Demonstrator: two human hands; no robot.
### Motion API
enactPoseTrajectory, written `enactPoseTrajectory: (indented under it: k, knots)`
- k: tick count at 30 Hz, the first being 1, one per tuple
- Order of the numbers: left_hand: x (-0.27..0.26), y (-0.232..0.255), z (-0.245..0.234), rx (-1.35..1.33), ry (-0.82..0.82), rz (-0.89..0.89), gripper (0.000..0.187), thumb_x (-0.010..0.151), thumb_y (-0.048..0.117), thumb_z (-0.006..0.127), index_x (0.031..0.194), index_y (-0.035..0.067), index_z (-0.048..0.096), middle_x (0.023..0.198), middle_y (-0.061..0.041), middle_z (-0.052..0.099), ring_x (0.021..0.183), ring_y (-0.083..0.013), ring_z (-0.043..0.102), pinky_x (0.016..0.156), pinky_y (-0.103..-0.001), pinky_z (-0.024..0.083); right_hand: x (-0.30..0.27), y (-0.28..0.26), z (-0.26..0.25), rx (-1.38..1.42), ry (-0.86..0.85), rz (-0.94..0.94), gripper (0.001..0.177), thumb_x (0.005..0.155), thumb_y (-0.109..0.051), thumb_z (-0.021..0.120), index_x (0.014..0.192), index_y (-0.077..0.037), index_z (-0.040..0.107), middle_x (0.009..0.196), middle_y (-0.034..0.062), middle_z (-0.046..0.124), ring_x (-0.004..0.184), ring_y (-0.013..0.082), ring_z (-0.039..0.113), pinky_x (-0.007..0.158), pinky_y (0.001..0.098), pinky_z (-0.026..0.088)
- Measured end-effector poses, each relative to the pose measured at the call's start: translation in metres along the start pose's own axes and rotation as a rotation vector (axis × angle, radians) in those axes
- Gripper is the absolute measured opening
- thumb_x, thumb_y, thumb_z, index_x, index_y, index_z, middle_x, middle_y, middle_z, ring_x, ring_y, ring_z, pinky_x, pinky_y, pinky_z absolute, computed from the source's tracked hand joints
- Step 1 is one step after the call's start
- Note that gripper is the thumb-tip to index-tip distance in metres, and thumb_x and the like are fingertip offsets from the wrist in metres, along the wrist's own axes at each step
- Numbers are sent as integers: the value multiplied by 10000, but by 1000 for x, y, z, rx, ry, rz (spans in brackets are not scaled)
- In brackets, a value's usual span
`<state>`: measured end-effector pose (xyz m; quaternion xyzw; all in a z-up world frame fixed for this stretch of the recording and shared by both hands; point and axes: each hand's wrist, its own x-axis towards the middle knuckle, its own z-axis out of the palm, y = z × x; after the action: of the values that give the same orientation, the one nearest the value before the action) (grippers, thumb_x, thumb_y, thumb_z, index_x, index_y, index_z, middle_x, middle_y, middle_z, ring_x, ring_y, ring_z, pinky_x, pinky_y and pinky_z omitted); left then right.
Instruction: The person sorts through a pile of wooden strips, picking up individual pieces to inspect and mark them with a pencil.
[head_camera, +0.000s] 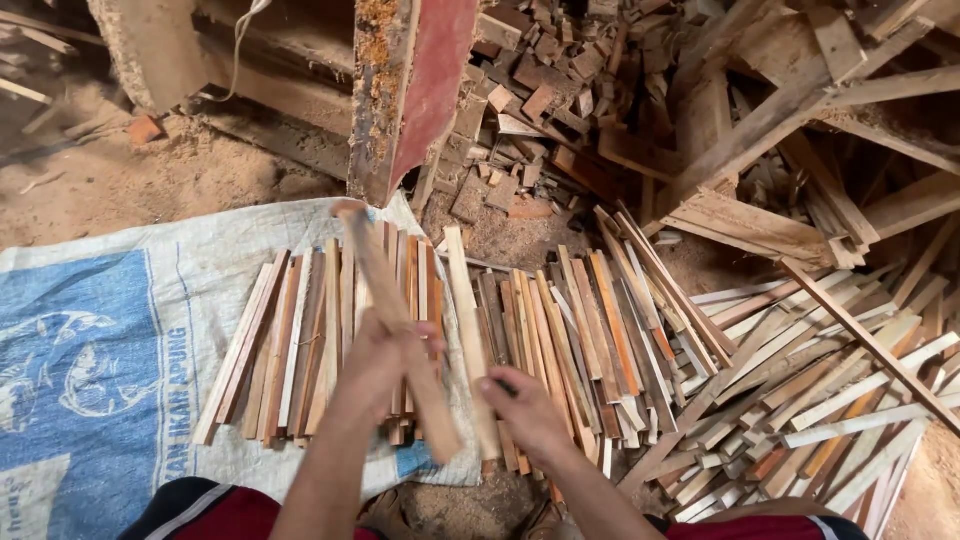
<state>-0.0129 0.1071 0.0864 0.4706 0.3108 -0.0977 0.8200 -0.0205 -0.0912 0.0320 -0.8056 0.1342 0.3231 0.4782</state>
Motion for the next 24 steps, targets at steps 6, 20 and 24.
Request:
enactPoseTrajectory:
  k: [6,20,24]
  knots:
    - [-6,22,-47,315,304,116,301,1004,20,509,1301,-18,479,1081,-161,584,892,-224,675,746,-332,611,26,-24,81,-251,-108,-20,396,957,-313,669,1322,-159,655,1149,31,740,827,117,684,675,227,556]
    - [64,-44,-78,114,301,360,323,944,32,590,1238,-71,502,981,-179,627,776,-234,668,663,-363,615,53,-11,84,114,-39,-244,300,953,-361,688,1140,-141,772,911,100,775,851,178,743,801,327,606]
    - [90,-87,-40,68,158,288,333,942,52,611,1260,-28,553,977,-161,630,807,-248,655,680,-386,590,35,19,38,214,-100,-293,898,640,-283,976,1376,43,578,1177,254,698,1076,251,644,948,391,542]
